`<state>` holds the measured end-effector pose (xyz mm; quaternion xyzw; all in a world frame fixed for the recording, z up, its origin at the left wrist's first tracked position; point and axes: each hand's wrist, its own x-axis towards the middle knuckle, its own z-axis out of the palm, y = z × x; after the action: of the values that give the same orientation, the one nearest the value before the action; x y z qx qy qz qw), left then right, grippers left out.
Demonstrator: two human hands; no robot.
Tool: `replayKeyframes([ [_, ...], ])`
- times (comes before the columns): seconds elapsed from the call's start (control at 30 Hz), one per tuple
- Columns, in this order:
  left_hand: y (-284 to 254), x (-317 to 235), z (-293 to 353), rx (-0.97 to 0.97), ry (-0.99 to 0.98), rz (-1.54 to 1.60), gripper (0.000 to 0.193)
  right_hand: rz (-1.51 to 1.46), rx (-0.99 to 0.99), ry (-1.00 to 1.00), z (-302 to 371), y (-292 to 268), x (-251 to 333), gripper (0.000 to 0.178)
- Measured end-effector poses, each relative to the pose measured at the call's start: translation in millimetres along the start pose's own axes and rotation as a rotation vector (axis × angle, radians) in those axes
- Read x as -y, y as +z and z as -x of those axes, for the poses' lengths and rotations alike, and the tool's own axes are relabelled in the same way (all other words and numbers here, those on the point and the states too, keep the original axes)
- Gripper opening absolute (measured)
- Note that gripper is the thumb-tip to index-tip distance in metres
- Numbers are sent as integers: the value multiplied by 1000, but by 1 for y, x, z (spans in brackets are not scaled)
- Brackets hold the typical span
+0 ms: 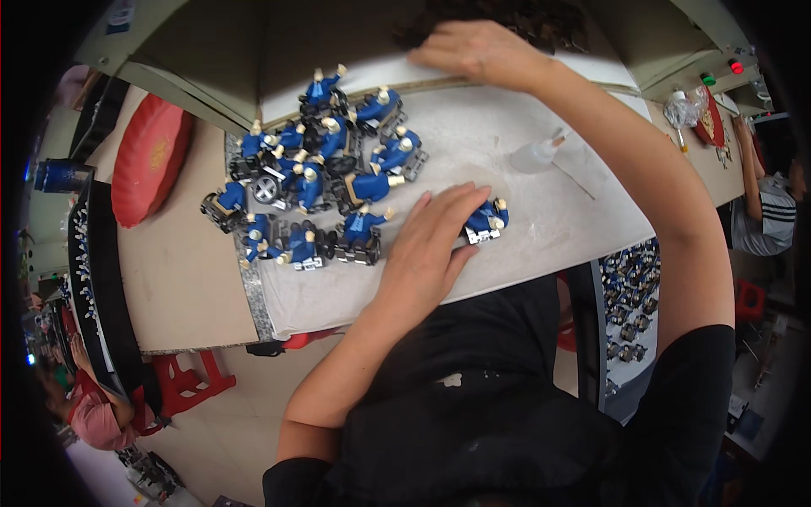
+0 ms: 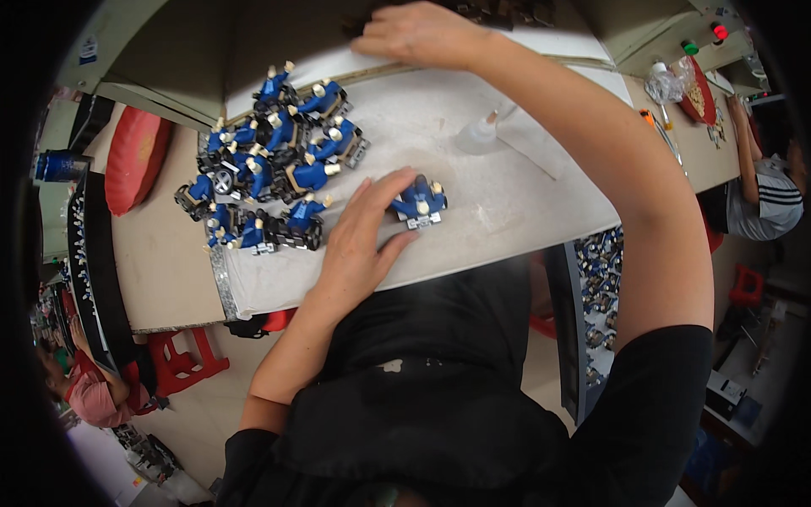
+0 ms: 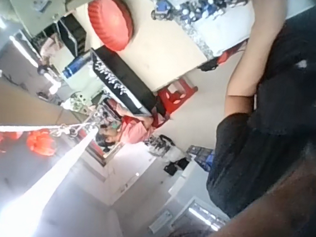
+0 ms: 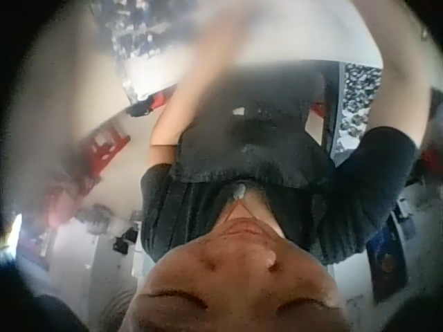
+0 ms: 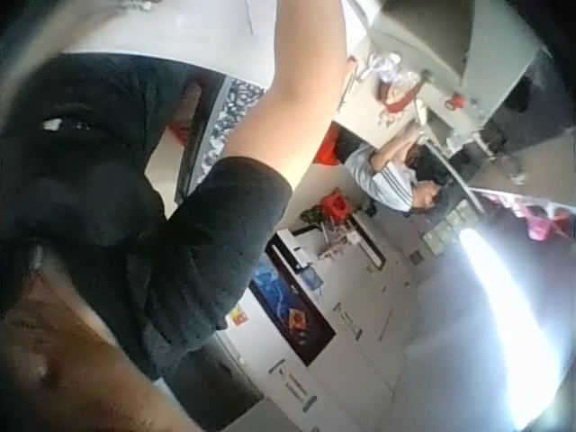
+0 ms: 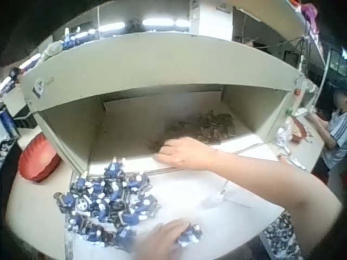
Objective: The person assembles toy figurines by applying glue from a squeeze bottle to each figure, attaching a small piece by hand, wiping them with a wipe, and placing the completed figurines into a tray.
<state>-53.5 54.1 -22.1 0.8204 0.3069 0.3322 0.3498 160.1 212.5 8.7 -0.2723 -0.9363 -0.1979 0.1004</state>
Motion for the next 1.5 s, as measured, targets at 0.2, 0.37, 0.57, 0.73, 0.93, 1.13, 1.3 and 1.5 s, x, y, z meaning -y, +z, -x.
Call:
replayKeyframes([
  [0.2, -6, 6, 2, 36, 10, 18, 57, -635, -742, 750, 42, -75, 31, 20],
  [0.37, 3, 16, -1, -7, 112, 12, 54, -568, -555, 964, 98, -133, 139, 22],
  [0.57, 2, 20, -2, 8, 154, -3, 50, -376, -314, 734, 71, -109, 189, 11],
  [0.73, -5, 2, -3, -26, 202, -1, 44, -309, -220, 607, 58, -104, 196, 17],
  [0.93, -3, 16, -3, 93, 140, 78, 43, -249, -209, 537, 52, -100, 198, 17],
  [1.13, -3, 16, -3, 67, 194, 48, 43, -228, -182, 503, 49, -99, 197, 17],
  [1.3, -4, 18, -3, 74, 199, 52, 44, -218, -177, 492, 48, -98, 197, 17],
  [1.5, -2, 18, -3, 61, 204, 63, 43, -200, -175, 484, 47, -97, 196, 16],
])
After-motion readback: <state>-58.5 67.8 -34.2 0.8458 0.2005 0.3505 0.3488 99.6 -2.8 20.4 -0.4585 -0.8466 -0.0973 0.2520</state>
